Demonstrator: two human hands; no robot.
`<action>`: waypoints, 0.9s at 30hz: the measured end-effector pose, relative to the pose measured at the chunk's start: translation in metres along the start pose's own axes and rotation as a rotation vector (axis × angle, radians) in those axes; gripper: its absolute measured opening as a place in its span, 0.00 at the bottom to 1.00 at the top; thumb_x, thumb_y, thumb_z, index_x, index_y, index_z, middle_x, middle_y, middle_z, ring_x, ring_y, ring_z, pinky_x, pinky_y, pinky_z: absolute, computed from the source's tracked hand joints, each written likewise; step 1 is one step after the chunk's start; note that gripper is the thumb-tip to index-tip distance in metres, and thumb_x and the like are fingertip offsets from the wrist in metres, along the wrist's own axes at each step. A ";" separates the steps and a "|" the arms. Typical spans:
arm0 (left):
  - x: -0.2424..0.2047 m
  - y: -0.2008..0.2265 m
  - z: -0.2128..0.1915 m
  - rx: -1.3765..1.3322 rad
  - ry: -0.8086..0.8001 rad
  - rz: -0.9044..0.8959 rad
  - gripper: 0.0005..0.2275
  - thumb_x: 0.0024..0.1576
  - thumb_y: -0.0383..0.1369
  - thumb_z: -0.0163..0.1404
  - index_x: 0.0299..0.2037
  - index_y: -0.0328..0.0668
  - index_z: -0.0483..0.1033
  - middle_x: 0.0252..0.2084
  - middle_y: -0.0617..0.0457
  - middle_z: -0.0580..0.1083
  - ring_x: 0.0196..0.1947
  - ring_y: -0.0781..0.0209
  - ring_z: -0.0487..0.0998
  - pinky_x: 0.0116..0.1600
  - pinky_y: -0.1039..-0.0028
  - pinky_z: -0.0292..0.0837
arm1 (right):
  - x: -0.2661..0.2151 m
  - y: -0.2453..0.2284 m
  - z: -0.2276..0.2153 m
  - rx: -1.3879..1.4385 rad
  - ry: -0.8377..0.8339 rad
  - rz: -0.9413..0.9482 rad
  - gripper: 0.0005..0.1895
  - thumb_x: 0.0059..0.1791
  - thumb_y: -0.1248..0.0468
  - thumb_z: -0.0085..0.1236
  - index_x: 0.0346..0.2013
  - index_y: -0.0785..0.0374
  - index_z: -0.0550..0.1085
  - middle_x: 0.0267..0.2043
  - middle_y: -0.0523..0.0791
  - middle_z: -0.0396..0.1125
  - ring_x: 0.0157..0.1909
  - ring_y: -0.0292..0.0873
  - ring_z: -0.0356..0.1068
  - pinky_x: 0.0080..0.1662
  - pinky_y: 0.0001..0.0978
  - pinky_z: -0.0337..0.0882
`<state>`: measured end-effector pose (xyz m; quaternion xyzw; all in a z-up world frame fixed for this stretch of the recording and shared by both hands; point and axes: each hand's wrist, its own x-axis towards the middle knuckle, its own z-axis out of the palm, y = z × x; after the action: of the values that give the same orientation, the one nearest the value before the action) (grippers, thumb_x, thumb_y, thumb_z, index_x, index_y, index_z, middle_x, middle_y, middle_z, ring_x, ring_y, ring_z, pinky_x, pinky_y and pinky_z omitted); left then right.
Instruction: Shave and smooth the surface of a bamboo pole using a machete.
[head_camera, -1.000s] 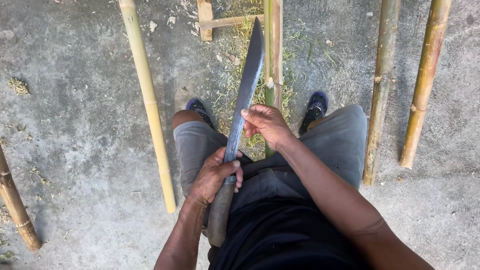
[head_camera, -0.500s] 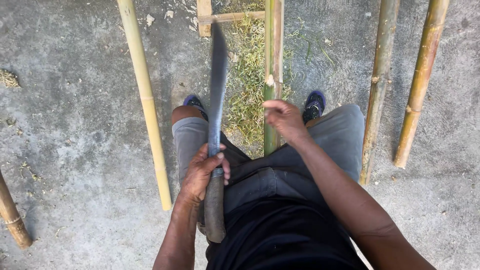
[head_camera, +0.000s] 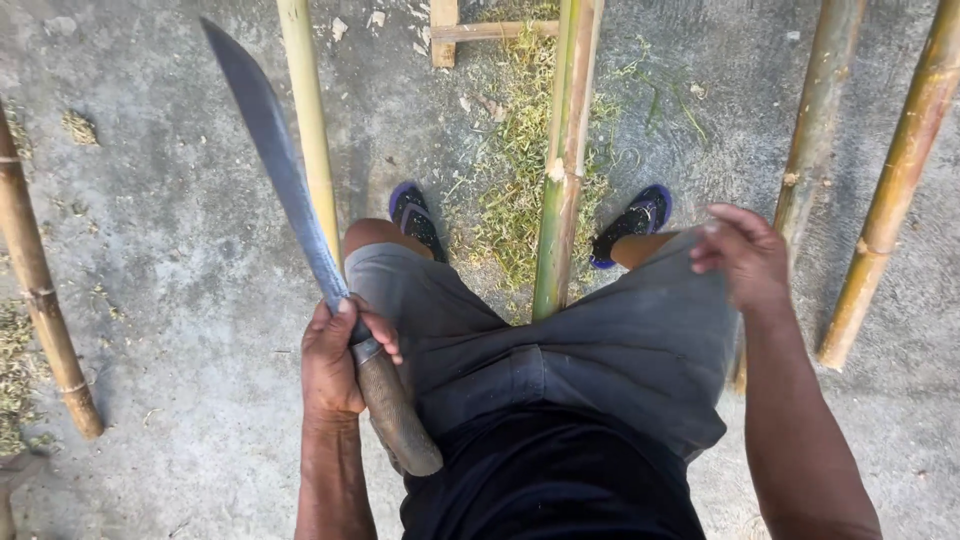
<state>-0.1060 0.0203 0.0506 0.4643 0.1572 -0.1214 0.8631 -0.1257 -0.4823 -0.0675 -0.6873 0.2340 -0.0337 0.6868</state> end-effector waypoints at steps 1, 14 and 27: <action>0.000 0.004 0.004 0.007 -0.003 0.009 0.08 0.66 0.33 0.45 0.42 0.35 0.68 0.25 0.45 0.73 0.23 0.53 0.76 0.29 0.64 0.76 | 0.001 0.002 -0.008 0.010 -0.002 -0.006 0.13 0.54 0.69 0.57 0.54 0.67 0.74 0.41 0.48 0.73 0.33 0.40 0.74 0.31 0.33 0.78; 0.023 0.002 0.038 0.240 0.130 -0.236 0.12 0.65 0.37 0.44 0.37 0.34 0.69 0.20 0.51 0.66 0.20 0.54 0.72 0.29 0.65 0.72 | 0.017 0.036 -0.017 0.512 0.096 0.107 0.07 0.56 0.66 0.56 0.49 0.63 0.74 0.35 0.50 0.72 0.29 0.42 0.74 0.25 0.31 0.75; 0.073 -0.041 0.008 0.337 0.170 -0.547 0.16 0.64 0.44 0.43 0.36 0.37 0.68 0.17 0.51 0.65 0.16 0.55 0.71 0.24 0.65 0.70 | 0.020 0.021 0.000 0.284 0.259 0.205 0.10 0.54 0.66 0.58 0.49 0.66 0.73 0.35 0.49 0.72 0.26 0.38 0.72 0.22 0.28 0.74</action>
<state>-0.0524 -0.0128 -0.0048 0.5498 0.3251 -0.3336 0.6933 -0.1137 -0.4885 -0.0936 -0.5465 0.3816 -0.0843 0.7407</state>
